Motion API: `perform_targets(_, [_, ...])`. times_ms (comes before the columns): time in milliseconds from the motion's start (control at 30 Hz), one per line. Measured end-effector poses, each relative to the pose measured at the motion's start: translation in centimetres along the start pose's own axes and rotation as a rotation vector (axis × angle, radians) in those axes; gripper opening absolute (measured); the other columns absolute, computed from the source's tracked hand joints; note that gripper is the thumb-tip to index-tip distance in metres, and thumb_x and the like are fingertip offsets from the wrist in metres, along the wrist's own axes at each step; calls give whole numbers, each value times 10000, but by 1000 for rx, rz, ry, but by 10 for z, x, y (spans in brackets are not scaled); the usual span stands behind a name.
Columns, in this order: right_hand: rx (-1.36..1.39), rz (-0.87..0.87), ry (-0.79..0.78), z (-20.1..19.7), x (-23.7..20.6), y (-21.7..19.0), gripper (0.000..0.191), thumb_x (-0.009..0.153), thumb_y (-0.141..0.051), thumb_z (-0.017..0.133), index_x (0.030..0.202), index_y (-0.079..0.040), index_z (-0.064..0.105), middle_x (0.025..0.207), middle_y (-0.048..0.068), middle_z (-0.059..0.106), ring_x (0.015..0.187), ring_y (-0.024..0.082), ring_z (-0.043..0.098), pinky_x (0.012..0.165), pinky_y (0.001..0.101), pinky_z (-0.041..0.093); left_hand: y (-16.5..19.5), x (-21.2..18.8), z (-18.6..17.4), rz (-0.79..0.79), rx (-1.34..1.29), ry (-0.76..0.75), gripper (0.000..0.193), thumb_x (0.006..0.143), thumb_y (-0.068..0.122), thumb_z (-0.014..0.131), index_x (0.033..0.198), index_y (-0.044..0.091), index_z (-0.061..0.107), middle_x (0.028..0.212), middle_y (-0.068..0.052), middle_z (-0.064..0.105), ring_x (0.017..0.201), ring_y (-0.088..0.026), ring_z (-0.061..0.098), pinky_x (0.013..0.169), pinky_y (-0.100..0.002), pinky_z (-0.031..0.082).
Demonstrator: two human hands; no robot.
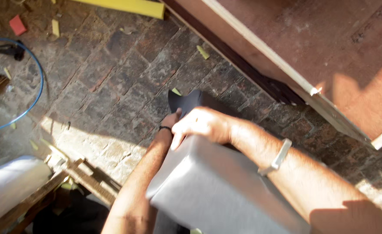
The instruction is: The person picks up a piece of gray fabric from a pile on the floor, walks to a workbench, and drapes the fabric over a long rectangular foam piece. They smooth and adjust the fabric along the foam's length, ensuring it lies flat and covers the surface.
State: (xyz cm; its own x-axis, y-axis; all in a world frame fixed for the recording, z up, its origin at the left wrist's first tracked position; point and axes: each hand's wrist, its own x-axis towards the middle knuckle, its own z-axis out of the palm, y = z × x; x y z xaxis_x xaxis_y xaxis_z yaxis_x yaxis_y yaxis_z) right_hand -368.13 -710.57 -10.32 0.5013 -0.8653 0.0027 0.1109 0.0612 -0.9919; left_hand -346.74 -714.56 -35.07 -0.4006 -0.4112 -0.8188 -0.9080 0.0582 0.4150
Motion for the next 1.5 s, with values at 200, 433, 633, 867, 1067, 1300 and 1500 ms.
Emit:
perform_targets(200, [86, 344, 199, 20, -14, -22, 469, 1044, -369, 455, 1323, -37, 632, 1373, 158, 641, 1325, 271, 560, 1135, 387, 389, -2, -45, -10, -128, -117, 125, 563, 910, 514, 635, 1173, 25, 728, 1205, -232, 711, 1193, -360, 662, 991, -445, 518])
perform_targets(433, [-482, 667, 572, 135, -119, -144, 896, 839, -496, 741, 1569, -93, 415, 1597, 155, 408, 1414, 331, 414, 1098, 439, 353, 34, -92, -58, -96, -257, 234, 583, 868, 337, 817, 1307, 17, 605, 1273, -194, 667, 1195, -333, 648, 1018, -413, 497])
perform_targets(633, [-836, 822, 1203, 227, -165, -154, 500, 886, -450, 691, 1272, -133, 674, 1279, 74, 715, 1168, 276, 663, 1015, 455, 474, 89, -218, -175, 95, 53, 384, 355, 922, 264, 713, 1238, 106, 688, 1167, -92, 749, 1081, -226, 712, 923, -356, 541])
perform_targets(867, [-880, 807, 1380, 303, -210, -121, 589, 910, -489, 643, 1366, -118, 613, 1423, 116, 599, 1337, 301, 520, 1199, 532, 231, 199, -382, -98, 951, 478, 627, 170, 943, 76, 633, 1100, 102, 693, 1165, -120, 730, 1112, -323, 671, 1016, -427, 493])
perform_targets(1067, [-869, 1369, 1700, 404, -446, -110, 786, 910, -609, 552, 1541, -156, 429, 1646, 195, 290, 1506, 376, 250, 1217, 588, 50, 278, -435, 76, 861, 780, -23, 348, 972, 391, 566, 1176, 151, 715, 1179, -81, 733, 1119, -294, 670, 1003, -427, 469])
perform_targets(1300, [-529, 1368, 2082, 516, -617, -104, 898, 952, -697, 407, 1637, -133, 265, 1709, 222, 89, 1570, 393, 23, 1226, 591, 34, 341, -505, 283, 1095, 1088, -411, 725, 995, 603, 477, 1488, 75, 417, 1446, -189, 536, 1336, -351, 503, 1098, -466, 404])
perform_targets(1500, [-455, 1325, 2072, 539, -618, -95, 851, 975, -694, 349, 1624, -159, 219, 1716, 214, 39, 1571, 420, -4, 1242, 530, 53, 376, -565, 399, 1070, 1180, -502, 885, 862, 624, 637, 1510, 110, 322, 1511, -111, 485, 1368, -287, 494, 1083, -418, 448])
